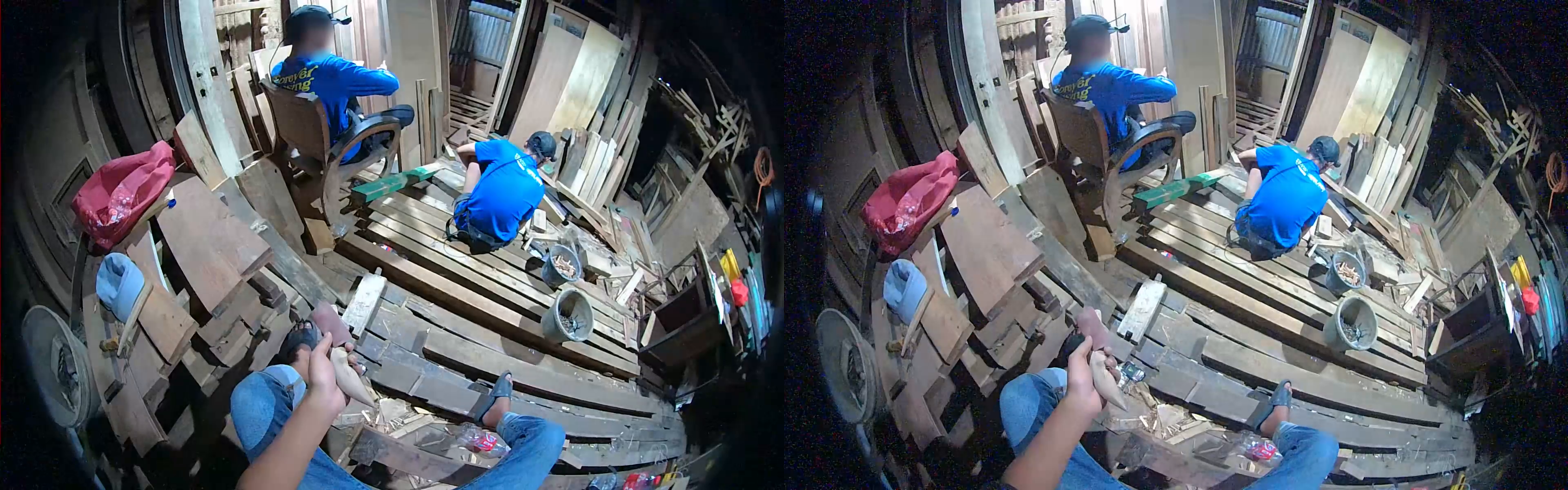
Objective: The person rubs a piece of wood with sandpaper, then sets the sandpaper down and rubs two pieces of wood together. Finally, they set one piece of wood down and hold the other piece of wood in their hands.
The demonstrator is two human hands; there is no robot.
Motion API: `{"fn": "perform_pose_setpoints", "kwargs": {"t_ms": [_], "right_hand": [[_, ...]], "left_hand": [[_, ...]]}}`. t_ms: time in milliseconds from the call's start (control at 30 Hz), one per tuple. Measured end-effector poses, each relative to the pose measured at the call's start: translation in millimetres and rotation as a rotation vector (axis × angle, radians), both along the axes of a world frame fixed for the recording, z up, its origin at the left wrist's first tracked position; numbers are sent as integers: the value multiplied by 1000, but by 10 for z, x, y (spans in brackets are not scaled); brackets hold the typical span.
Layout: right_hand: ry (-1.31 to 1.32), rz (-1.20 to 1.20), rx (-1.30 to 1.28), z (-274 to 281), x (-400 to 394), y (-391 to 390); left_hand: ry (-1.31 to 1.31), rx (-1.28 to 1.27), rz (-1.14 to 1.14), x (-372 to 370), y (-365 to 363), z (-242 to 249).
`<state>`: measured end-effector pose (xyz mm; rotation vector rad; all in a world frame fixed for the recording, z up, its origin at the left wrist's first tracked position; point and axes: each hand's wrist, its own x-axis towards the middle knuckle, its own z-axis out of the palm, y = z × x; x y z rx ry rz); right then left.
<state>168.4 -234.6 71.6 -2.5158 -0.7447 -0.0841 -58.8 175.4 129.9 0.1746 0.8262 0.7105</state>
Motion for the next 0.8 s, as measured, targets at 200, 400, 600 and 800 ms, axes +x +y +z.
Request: {"fn": "perform_pose_setpoints", "kwargs": {"t_ms": [200, 400, 600, 800], "right_hand": [[3, -2, -5, -6, -22, 5], [-9, -4, 4, -6, -30, -18], [-30, 7, 48, -5, -72, -97], [-109, 85, 251, 207, -322, -64]], "left_hand": [[-37, -61, -52, -11, 2, -6], [76, 56, -129, 91, -87, 50], [245, 426, -382, 166, -271, 177], [206, 497, -518, 224, -463, 22]]}}
